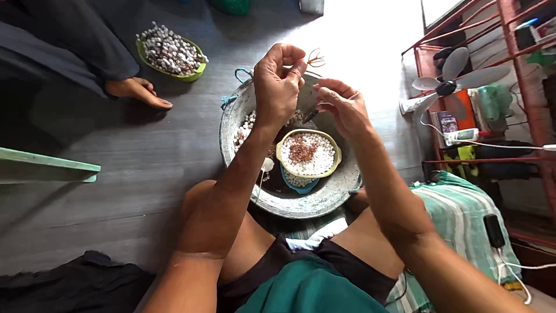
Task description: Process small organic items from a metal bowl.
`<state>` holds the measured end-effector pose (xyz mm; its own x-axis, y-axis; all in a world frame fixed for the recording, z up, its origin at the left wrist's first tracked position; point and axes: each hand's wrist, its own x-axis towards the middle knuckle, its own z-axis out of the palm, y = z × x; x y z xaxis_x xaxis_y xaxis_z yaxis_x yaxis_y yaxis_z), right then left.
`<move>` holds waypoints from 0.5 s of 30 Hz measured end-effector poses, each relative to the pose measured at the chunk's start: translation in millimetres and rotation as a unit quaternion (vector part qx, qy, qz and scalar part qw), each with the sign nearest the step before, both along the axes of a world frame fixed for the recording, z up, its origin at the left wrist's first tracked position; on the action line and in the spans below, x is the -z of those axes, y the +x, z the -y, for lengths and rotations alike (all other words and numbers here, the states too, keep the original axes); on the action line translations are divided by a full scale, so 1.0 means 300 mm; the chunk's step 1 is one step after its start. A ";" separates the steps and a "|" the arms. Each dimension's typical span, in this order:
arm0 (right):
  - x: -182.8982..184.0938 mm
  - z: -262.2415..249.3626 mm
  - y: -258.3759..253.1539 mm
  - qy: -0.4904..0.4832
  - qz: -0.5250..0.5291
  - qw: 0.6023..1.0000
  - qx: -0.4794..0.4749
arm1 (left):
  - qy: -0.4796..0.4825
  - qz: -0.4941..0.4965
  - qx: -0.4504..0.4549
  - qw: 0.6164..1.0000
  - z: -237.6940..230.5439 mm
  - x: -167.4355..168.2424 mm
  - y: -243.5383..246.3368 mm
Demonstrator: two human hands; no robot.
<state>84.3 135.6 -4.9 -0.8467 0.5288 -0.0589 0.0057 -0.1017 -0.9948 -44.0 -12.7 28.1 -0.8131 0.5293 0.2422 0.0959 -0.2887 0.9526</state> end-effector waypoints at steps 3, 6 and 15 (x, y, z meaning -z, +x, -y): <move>-0.102 0.168 0.024 -0.125 -0.102 0.986 0.038 | 0.021 -0.056 -0.020 0.998 -0.017 0.010 0.053; -0.128 0.261 0.021 -0.178 -0.134 0.969 0.106 | 0.033 -0.101 -0.046 0.993 -0.010 0.022 0.115; -0.117 0.265 0.009 0.011 -0.161 0.968 0.192 | -0.034 -0.173 0.010 0.984 0.033 -0.012 0.116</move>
